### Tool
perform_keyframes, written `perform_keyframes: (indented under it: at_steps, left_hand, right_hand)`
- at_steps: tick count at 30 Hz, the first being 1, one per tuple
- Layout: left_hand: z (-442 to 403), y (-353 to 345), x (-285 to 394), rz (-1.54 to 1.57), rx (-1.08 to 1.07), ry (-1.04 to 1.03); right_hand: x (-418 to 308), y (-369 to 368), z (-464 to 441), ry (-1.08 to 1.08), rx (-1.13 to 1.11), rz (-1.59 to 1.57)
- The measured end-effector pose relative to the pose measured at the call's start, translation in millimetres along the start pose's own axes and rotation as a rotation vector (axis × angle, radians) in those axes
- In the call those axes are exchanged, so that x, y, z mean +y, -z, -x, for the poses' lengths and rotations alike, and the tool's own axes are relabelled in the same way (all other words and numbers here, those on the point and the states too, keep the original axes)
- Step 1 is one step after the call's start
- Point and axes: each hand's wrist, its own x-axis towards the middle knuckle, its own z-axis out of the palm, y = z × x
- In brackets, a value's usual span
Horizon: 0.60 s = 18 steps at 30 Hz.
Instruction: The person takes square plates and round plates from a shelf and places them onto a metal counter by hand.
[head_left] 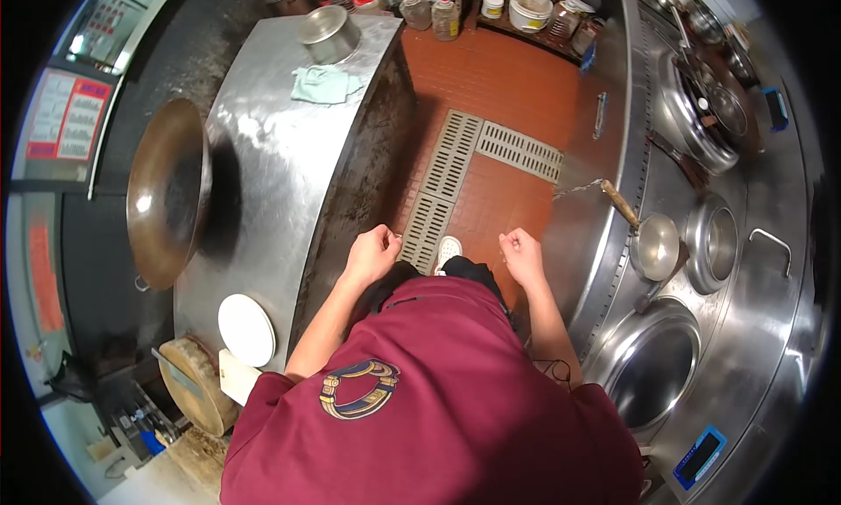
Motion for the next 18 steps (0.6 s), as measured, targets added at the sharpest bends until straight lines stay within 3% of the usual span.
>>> perform_keyframes:
  at_steps: [4,18]
  left_hand:
    - [-19,-9,20,-0.032,-0.030,-0.096]
    - [-83,-2,47,0.062,-0.163,-0.117]
  right_hand:
    - [6,18,-2,-0.030,0.045,-0.066]
    - [-13,30,-34,-0.081,0.128,-0.130]
